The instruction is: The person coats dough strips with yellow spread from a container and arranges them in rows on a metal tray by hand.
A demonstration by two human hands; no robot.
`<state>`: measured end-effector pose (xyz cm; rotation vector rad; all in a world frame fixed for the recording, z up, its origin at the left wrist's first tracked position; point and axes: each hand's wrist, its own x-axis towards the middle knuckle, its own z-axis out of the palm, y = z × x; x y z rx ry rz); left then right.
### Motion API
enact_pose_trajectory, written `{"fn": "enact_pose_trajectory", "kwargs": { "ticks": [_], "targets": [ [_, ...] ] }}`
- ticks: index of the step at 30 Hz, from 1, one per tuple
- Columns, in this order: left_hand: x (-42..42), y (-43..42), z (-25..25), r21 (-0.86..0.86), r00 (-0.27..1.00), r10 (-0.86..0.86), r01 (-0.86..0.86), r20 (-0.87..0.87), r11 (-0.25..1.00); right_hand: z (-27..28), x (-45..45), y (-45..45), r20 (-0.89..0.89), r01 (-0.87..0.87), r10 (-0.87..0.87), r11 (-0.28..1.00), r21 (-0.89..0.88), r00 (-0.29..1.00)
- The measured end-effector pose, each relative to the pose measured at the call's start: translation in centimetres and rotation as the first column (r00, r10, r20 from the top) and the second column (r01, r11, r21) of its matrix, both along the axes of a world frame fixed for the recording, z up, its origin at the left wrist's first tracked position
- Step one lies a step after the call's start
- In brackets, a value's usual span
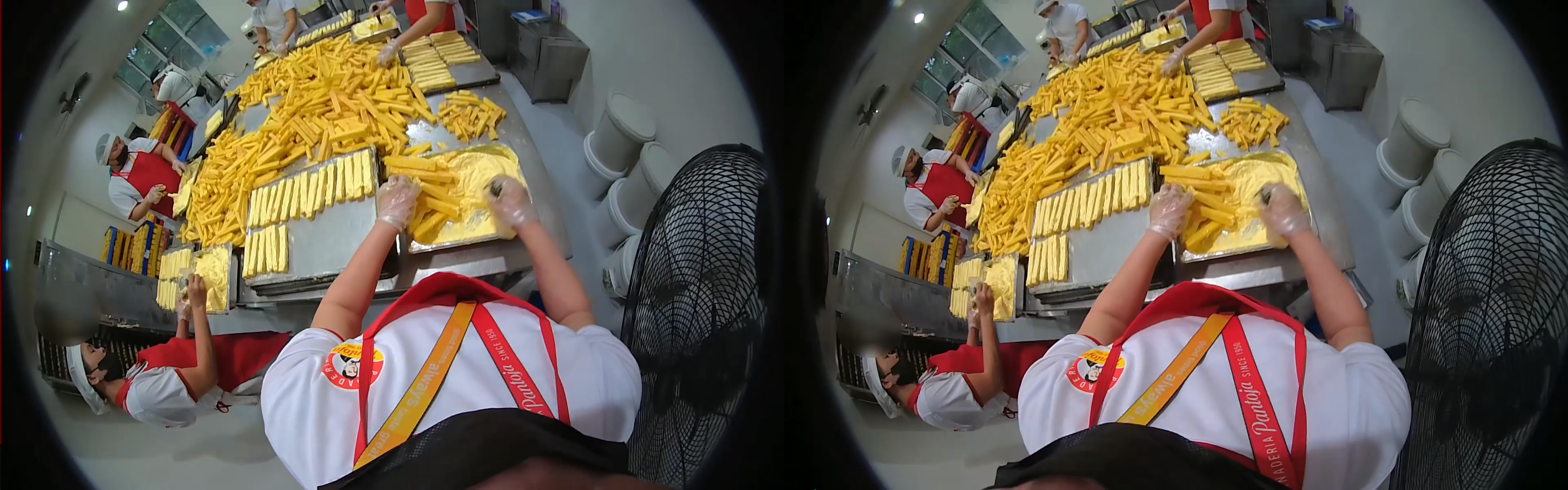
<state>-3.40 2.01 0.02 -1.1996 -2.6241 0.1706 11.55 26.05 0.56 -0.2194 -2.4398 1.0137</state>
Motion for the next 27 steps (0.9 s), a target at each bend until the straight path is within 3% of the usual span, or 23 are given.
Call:
{"fn": "enact_pose_trajectory", "kwargs": {
  "ticks": [2, 5, 8, 9, 12, 14, 15, 18, 19, 22, 23, 26, 27],
  "targets": [
    [0.1, 0.4, 0.4, 0.018, 0.999, -0.009, 0.010, -0.036, 1.000, 2.1, 0.9, -1.0, 0.135, -0.241, 0.250, 0.967, -0.081, 0.959],
    [-0.1, 0.4, 0.8, 0.012, 0.996, -0.068, 0.069, -0.059, 0.998, 1.2, -0.4, -0.5, 0.242, -0.211, 0.268, 0.948, -0.239, 0.933],
    [1.1, -0.1, 2.5, 0.070, 0.996, -0.086, 0.085, 0.008, 0.994, 0.3, -1.6, 1.6, 0.210, 0.111, -0.102, 0.993, -0.031, 0.972],
    [1.0, -0.3, 2.2, 0.109, 0.996, -0.089, 0.088, 0.011, 0.990, -0.2, -1.8, 1.4, 0.123, 0.176, -0.179, 0.984, 0.037, 0.976],
    [0.7, -1.4, 1.2, 0.228, 0.992, -0.109, 0.090, 0.071, 0.970, 2.3, -0.1, -0.4, 0.086, -0.141, 0.135, 0.988, 0.061, 0.987],
    [1.0, -2.2, 1.6, 0.312, 0.972, -0.146, 0.083, 0.184, 0.946, 3.4, 0.1, -1.2, 0.257, -0.313, 0.384, 0.909, -0.275, 0.887],
    [1.9, -2.3, 3.3, 0.404, 0.949, -0.212, 0.103, 0.235, 0.909, 0.9, -1.2, -0.3, 0.281, -0.343, 0.409, 0.904, -0.255, 0.868],
    [3.1, -2.7, 3.2, 0.625, 0.864, -0.313, -0.003, 0.394, 0.781, 0.4, -2.9, 1.2, 0.217, 0.049, -0.028, 0.995, -0.090, 0.976],
    [3.7, -2.4, 3.2, 0.647, 0.800, -0.319, -0.111, 0.509, 0.754, 0.3, -2.8, 1.5, 0.124, 0.108, -0.124, 0.986, 0.126, 0.985],
    [4.5, -2.1, 0.9, 0.785, 0.740, -0.544, 0.034, 0.396, 0.618, 1.1, -1.5, 0.1, 0.057, -0.073, 0.067, 0.991, 0.111, 0.996],
    [4.9, -2.0, 0.4, 0.735, 0.671, -0.518, -0.059, 0.530, 0.675, 2.2, -1.0, 0.0, 0.196, -0.259, 0.263, 0.965, -0.046, 0.945],
    [5.7, -1.3, -1.1, 0.655, 0.808, -0.363, -0.037, 0.465, 0.755, 0.3, -1.4, 1.9, 0.296, -0.193, 0.285, 0.933, -0.303, 0.912],
    [5.8, -1.1, -1.1, 0.633, 0.807, -0.351, -0.035, 0.474, 0.774, 0.5, -2.0, 2.7, 0.313, -0.076, 0.105, 0.992, -0.103, 0.944]
  ]
}}
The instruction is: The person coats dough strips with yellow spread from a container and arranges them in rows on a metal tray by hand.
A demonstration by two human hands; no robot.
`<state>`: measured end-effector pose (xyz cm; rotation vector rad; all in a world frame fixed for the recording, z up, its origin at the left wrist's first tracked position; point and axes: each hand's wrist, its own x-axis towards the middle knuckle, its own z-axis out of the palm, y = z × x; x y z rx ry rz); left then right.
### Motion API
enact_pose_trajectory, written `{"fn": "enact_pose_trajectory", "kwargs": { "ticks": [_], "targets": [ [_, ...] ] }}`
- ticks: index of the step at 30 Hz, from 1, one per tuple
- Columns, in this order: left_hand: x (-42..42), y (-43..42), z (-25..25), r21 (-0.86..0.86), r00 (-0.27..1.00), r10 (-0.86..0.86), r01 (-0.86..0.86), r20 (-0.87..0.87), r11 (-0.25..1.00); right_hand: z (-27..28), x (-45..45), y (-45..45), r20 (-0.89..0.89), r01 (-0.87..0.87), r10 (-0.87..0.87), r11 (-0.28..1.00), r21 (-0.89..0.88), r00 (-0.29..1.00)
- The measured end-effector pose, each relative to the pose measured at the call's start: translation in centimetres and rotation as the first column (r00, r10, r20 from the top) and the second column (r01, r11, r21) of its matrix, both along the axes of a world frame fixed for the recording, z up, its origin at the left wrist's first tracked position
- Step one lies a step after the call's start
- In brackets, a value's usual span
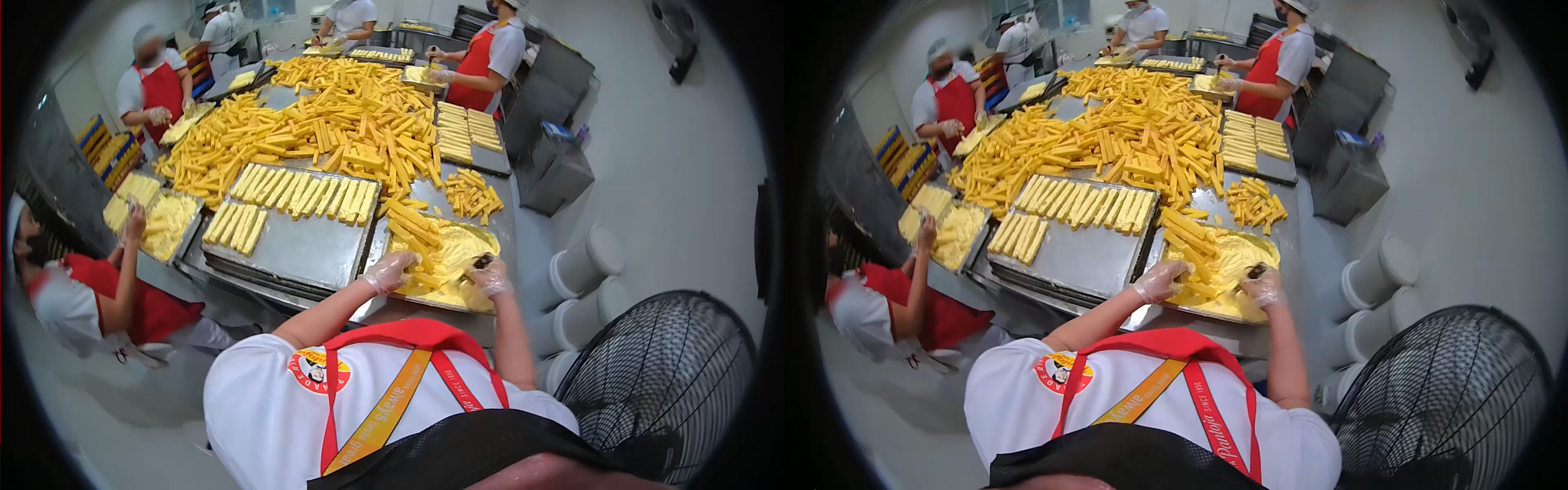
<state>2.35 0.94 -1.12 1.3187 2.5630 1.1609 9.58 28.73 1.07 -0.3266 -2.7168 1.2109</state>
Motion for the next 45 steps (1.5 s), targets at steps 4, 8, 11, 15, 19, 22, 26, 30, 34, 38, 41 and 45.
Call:
{"fn": "enact_pose_trajectory", "kwargs": {
  "ticks": [4, 8, 11, 15, 19, 22, 26, 30, 34, 38, 41, 45],
  "targets": [
    [0.6, 1.1, -1.1, 0.175, 0.996, 0.062, -0.050, -0.063, 0.983, -0.1, -0.1, 0.2, -0.264, 0.248, -0.199, 0.954, 0.168, 0.944],
    [0.6, 2.1, -1.5, 0.048, 0.988, 0.114, -0.110, -0.103, 0.993, 2.1, 1.3, -3.6, -0.138, 0.042, -0.252, 0.598, -0.800, 0.958],
    [0.5, 2.0, -1.4, -0.063, 0.993, 0.115, -0.116, -0.009, 0.991, 1.3, 0.2, -2.9, 0.002, 0.321, -0.339, 0.888, -0.330, 0.941],
    [0.2, 2.0, -3.0, 0.067, 0.993, 0.113, -0.110, -0.030, 0.992, -2.0, -0.8, -0.2, -0.191, 0.311, -0.318, 0.948, -0.066, 0.929],
    [0.2, 2.4, -3.2, 0.046, 0.989, 0.150, -0.150, 0.006, 0.988, 2.0, 1.7, -4.4, -0.193, 0.004, -0.238, 0.641, -0.768, 0.952],
    [0.7, 2.4, -1.5, -0.011, 0.984, 0.177, -0.177, 0.035, 0.984, 2.6, 1.1, -4.2, -0.078, 0.255, -0.289, 0.922, -0.291, 0.954],
    [0.6, 2.1, -0.8, -0.021, 0.987, 0.161, -0.160, 0.027, 0.987, -1.9, -0.6, -0.5, -0.235, 0.317, -0.281, 0.939, 0.132, 0.930],
    [0.0, 2.7, -2.7, -0.099, 0.985, 0.174, -0.175, -0.019, 0.980, 2.9, 1.7, -4.2, -0.112, 0.163, -0.275, 0.800, -0.577, 0.955],
    [1.1, 1.8, -1.1, -0.015, 0.975, 0.216, -0.215, 0.043, 0.976, -0.6, 0.7, -1.2, -0.145, 0.202, -0.239, 0.952, -0.232, 0.960],
    [1.7, -2.0, 0.9, 0.156, 0.948, 0.318, -0.317, 0.018, 0.936, -0.9, 0.9, -1.0, -0.158, 0.273, -0.276, 0.961, -0.039, 0.948],
    [2.0, -8.4, 3.8, 0.289, 0.864, 0.501, -0.470, -0.042, 0.834, -2.6, 0.7, -0.2, -0.221, 0.209, -0.231, 0.971, -0.115, 0.948],
    [1.7, -17.0, 2.6, 0.249, 0.479, 0.854, -0.818, -0.203, 0.518, -3.5, 0.3, 0.5, -0.161, 0.245, -0.268, 0.958, -0.148, 0.950]
  ]
}}
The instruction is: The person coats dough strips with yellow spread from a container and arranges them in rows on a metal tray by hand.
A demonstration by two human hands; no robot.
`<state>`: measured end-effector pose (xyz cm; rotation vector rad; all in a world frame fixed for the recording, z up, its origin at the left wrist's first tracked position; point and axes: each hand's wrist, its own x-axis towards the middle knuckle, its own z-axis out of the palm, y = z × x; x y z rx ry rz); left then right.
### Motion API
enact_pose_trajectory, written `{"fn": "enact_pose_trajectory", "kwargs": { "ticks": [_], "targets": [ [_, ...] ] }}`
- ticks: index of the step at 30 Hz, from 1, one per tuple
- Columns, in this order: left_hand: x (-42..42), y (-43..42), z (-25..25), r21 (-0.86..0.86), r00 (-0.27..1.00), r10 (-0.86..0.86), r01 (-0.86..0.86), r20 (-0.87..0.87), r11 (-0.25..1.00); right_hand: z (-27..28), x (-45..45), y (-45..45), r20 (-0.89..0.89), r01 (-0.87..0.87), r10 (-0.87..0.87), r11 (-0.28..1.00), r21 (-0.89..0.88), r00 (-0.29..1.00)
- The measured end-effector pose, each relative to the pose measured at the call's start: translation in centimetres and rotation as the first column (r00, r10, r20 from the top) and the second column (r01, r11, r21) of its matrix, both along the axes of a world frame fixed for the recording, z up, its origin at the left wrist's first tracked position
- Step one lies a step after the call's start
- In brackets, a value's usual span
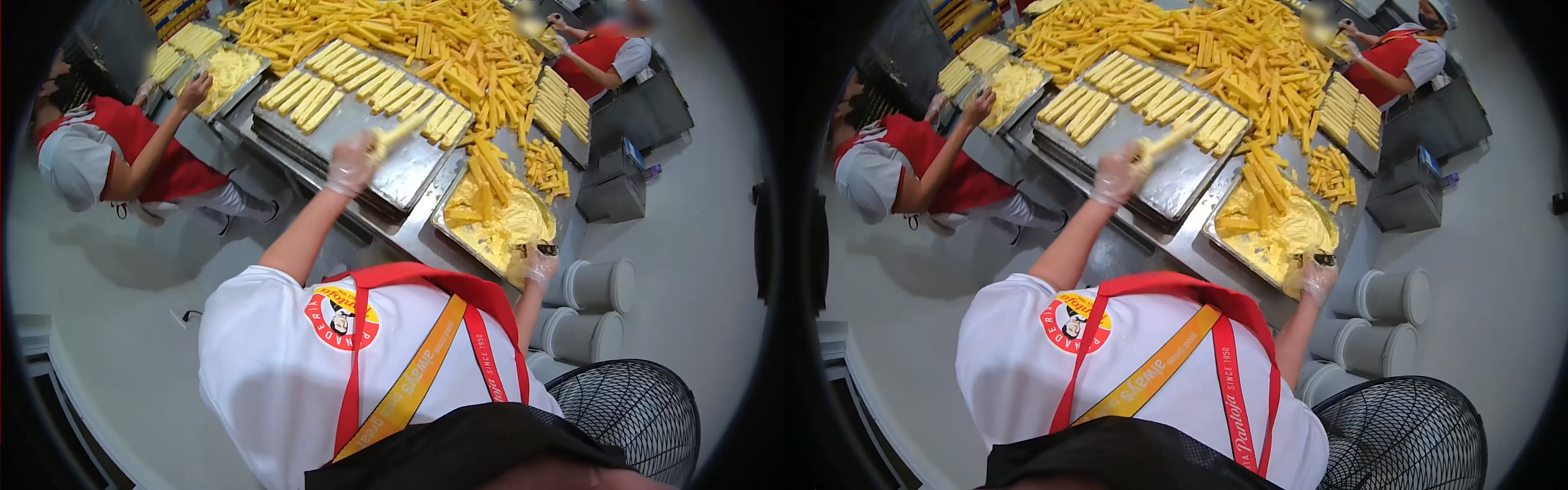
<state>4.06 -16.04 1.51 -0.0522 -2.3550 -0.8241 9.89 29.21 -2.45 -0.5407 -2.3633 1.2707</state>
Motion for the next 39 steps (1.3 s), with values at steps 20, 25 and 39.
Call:
{"fn": "enact_pose_trajectory", "kwargs": {
  "ticks": [20, 25, 39],
  "targets": [
    [-0.4, -1.9, 0.8, -0.359, 0.959, 0.278, -0.282, -0.063, 0.890, 3.8, 2.6, -6.4, 0.123, -0.318, 0.332, 0.940, -0.120, 0.935],
    [-1.1, 9.1, 1.0, -0.281, 0.896, -0.430, 0.387, -0.110, 0.878, 2.4, -0.7, -2.8, 0.104, -0.075, 0.061, 0.988, 0.137, 0.993],
    [-7.5, 20.5, -2.7, -0.382, 0.656, -0.613, 0.755, 0.440, 0.533, 2.6, -0.6, -2.8, -0.030, -0.141, 0.158, 0.939, 0.312, 0.987]
  ]
}}
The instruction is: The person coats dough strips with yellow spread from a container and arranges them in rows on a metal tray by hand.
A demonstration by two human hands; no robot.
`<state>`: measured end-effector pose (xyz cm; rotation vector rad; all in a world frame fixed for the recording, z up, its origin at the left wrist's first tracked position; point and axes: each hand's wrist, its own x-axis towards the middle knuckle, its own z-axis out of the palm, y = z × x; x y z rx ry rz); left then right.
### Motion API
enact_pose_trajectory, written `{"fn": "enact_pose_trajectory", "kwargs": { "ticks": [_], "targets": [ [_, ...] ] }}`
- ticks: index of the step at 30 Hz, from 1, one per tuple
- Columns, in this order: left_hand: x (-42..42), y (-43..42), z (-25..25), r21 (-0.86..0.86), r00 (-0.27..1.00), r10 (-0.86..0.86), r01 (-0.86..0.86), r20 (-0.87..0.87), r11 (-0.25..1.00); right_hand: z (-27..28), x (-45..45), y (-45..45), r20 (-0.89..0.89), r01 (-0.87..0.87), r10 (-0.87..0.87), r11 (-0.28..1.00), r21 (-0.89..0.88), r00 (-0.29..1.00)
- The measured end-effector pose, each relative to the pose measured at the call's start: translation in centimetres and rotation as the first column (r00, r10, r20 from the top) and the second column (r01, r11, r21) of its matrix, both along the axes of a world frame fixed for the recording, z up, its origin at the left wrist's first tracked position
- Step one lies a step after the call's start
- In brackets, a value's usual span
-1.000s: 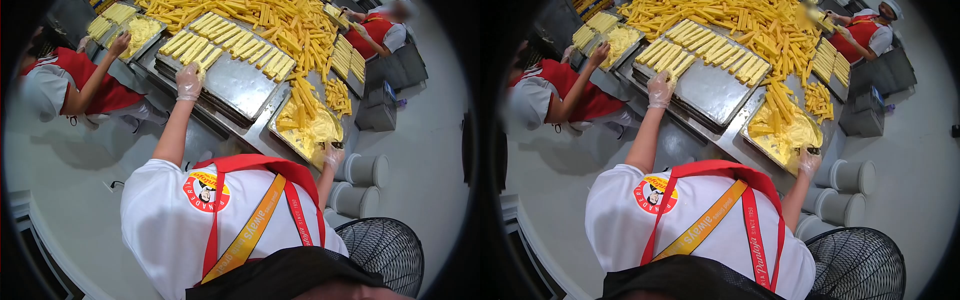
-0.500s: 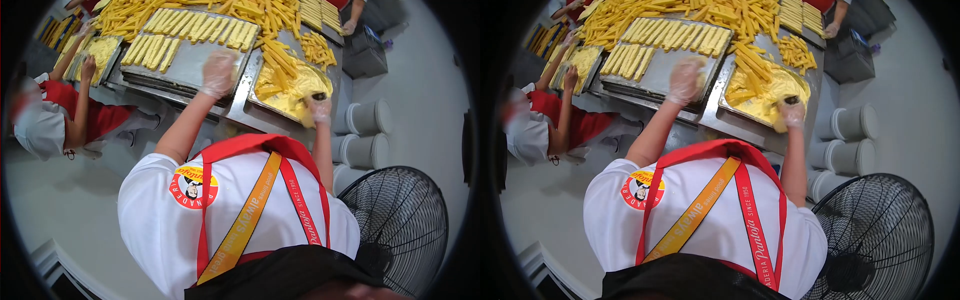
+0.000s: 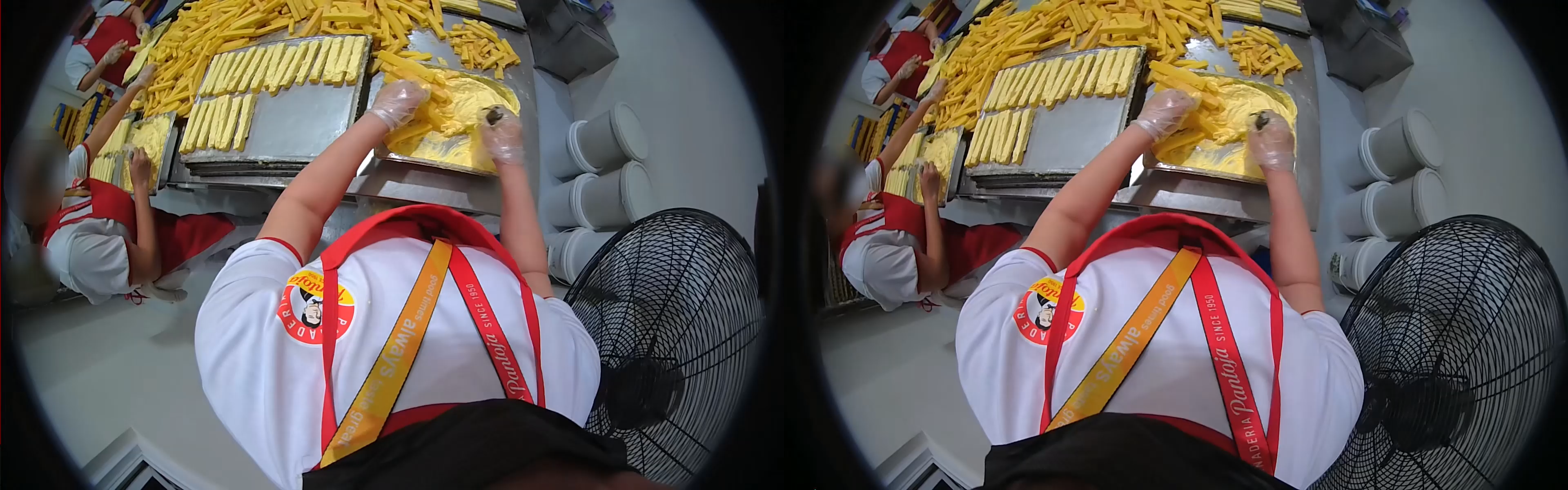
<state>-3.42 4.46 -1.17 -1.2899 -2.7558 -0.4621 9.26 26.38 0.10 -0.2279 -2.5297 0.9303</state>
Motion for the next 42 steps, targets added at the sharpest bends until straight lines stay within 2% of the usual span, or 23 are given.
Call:
{"fn": "enact_pose_trajectory", "kwargs": {
  "ticks": [2, 3, 5, 7, 9, 12, 13, 15, 16, 19, 20, 22, 23, 25, 26, 28, 29, 30, 33, 34, 36, 39, 42],
  "targets": [
    [-0.6, -0.5, -0.8, 0.205, 0.991, -0.127, 0.130, -0.030, 0.970, -0.5, 0.7, -0.8, -0.014, -0.139, 0.140, 0.987, 0.075, 0.990],
    [-0.8, -0.7, -1.2, 0.303, 0.981, -0.185, 0.193, -0.053, 0.933, 0.4, 1.2, -1.4, 0.090, -0.211, 0.215, 0.976, -0.046, 0.973],
    [0.9, -1.1, -0.7, 0.401, 0.986, -0.155, 0.115, 0.069, 0.909, 2.9, 2.5, -2.4, 0.267, -0.302, 0.386, 0.902, -0.308, 0.883],
    [3.0, -1.2, 1.1, 0.408, 0.967, -0.137, 0.039, 0.216, 0.912, 1.6, 1.3, -0.3, 0.265, -0.108, 0.155, 0.977, -0.185, 0.952],
    [4.4, -1.2, 0.8, 0.413, 0.973, -0.109, 0.016, 0.203, 0.911, 0.9, 0.5, 0.8, 0.052, 0.118, -0.125, 0.987, 0.111, 0.991],
    [4.9, -1.3, -0.2, 0.486, 0.975, -0.091, -0.020, 0.203, 0.874, 2.2, 0.9, -0.1, -0.078, 0.086, -0.092, 0.994, -0.073, 0.993],
    [5.0, -1.4, -0.7, 0.519, 0.974, -0.090, -0.033, 0.210, 0.854, 2.1, 0.8, -0.4, -0.078, 0.030, -0.056, 0.951, -0.308, 0.995],
    [4.7, -1.3, -1.1, 0.455, 0.979, -0.035, -0.062, 0.201, 0.888, 1.9, 0.2, -0.8, -0.100, -0.078, 0.009, 0.701, -0.709, 0.995],
    [4.8, -1.3, -1.0, 0.423, 0.980, -0.008, -0.077, 0.196, 0.903, 0.5, -0.8, 0.2, 0.127, 0.126, -0.063, 0.805, -0.580, 0.990],
    [5.3, -1.6, -0.4, 0.463, 0.950, -0.041, -0.112, 0.308, 0.879, -1.9, -1.8, 0.7, -0.001, 0.163, -0.167, 0.963, -0.213, 0.986],
    [5.3, -1.6, -0.5, 0.465, 0.966, -0.053, -0.074, 0.254, 0.882, -2.0, -1.9, 1.1, 0.095, 0.241, -0.229, 0.959, -0.150, 0.969],
    [5.2, -1.5, -1.3, 0.461, 0.986, -0.078, 0.001, 0.148, 0.887, -0.6, -1.1, 0.4, 0.092, 0.201, -0.187, 0.962, -0.185, 0.978],
    [5.2, -1.5, -1.9, 0.513, 0.958, -0.154, 0.008, 0.241, 0.858, 0.2, -0.7, -0.1, 0.093, 0.182, -0.166, 0.962, -0.203, 0.982],
    [4.9, -1.6, -2.8, 0.611, 0.860, -0.314, 0.003, 0.402, 0.792, 0.7, -0.5, -0.6, 0.050, 0.054, -0.028, 0.732, -0.679, 0.998],
    [4.7, -1.9, -3.2, 0.515, 0.929, -0.286, 0.131, 0.233, 0.847, 1.0, -0.4, -0.9, 0.003, -0.011, 0.026, 0.526, -0.851, 1.000],
    [4.6, -2.4, -2.8, 0.240, 0.948, -0.286, 0.312, -0.137, 0.919, 2.4, -0.6, -1.0, 0.173, 0.151, -0.031, 0.651, -0.744, 0.985],
    [4.5, -2.6, -3.0, 0.241, 0.946, -0.293, 0.319, -0.138, 0.917, 2.8, -1.2, -1.0, 0.253, 0.225, -0.067, 0.705, -0.672, 0.965],
    [4.6, -2.7, -3.4, 0.241, 0.944, -0.297, 0.324, -0.144, 0.915, -1.1, -2.7, 1.5, 0.232, 0.201, -0.083, 0.810, -0.550, 0.969],
    [4.9, -2.7, -2.9, 0.250, 0.950, -0.277, 0.305, -0.141, 0.919, 0.4, -1.5, 1.7, 0.153, 0.182, -0.192, 0.980, 0.074, 0.969],
    [5.2, -2.7, -2.7, 0.252, 0.954, -0.269, 0.295, -0.133, 0.922, 1.7, -0.7, 0.7, 0.149, 0.156, -0.129, 0.971, -0.182, 0.980],
    [5.1, -2.7, -2.9, 0.237, 0.960, -0.246, 0.272, -0.137, 0.933, 4.3, 0.1, -1.9, 0.100, 0.081, -0.021, 0.764, -0.640, 0.995],
    [5.4, -2.3, -3.1, 0.243, 0.973, -0.227, 0.232, -0.045, 0.942, 4.2, 0.0, -2.2, 0.181, 0.167, -0.080, 0.822, -0.544, 0.980],
    [5.9, -2.1, -2.9, 0.270, 0.974, -0.225, 0.208, 0.034, 0.940, -0.8, -1.9, 1.5, 0.245, 0.286, -0.272, 0.958, -0.022, 0.931]
  ]
}}
